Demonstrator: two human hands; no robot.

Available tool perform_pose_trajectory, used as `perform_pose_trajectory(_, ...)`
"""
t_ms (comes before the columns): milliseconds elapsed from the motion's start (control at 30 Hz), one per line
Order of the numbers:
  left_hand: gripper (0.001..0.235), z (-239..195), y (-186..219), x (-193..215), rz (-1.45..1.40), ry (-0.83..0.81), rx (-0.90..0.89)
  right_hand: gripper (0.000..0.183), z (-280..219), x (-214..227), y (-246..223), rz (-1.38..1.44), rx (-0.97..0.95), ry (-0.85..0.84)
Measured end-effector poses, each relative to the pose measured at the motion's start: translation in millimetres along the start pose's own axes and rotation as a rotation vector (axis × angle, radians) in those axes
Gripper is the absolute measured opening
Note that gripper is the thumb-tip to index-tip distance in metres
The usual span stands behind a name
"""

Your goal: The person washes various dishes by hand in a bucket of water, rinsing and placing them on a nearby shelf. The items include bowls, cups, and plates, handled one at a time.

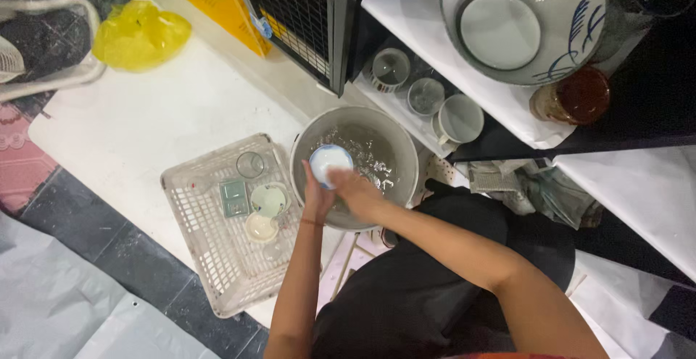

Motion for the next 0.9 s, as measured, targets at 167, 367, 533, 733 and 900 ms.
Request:
perform_pose_trajectory(167, 0.081, 4, -14, 0, 0.021, -0.026, 0.079, 0.075, 12, 24, 2, -0.481, 0.034, 0.097)
perform_pose_trajectory(367, 0.087, 15, -18, 37, -0.14, 0.06, 0.035, 0.073, 10, 12, -11, -0.393, -0.014, -0.113)
perform_pose_trajectory(533, 0.062, 29, -18, 40, -0.074, 0.03, -0.021, 0.068, 18, 21, -6, -0.513, 0.087, 0.191)
perform_pose_trajectory(733, 0.071, 21, -12, 47, -0.147, 0.149, -0.074, 0.051, 6, 29, 3, -0.279, 0.196, 0.137)
perform_pose_trajectory(900, 0.069, 21, -8, 28, -0.112, 0.018, -0.043, 0.031, 26, 46, 29, -0.236, 0.148, -0.155)
Point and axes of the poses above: each hand's wrist, its own z-axis towards the middle knuckle, its own x-axis out of the back of the hand, y = z × x, the point moved 3 cm from there along z, towards the middle knuckle, and after that the axes turned 15 degrees about x, right-handed, at the moved point
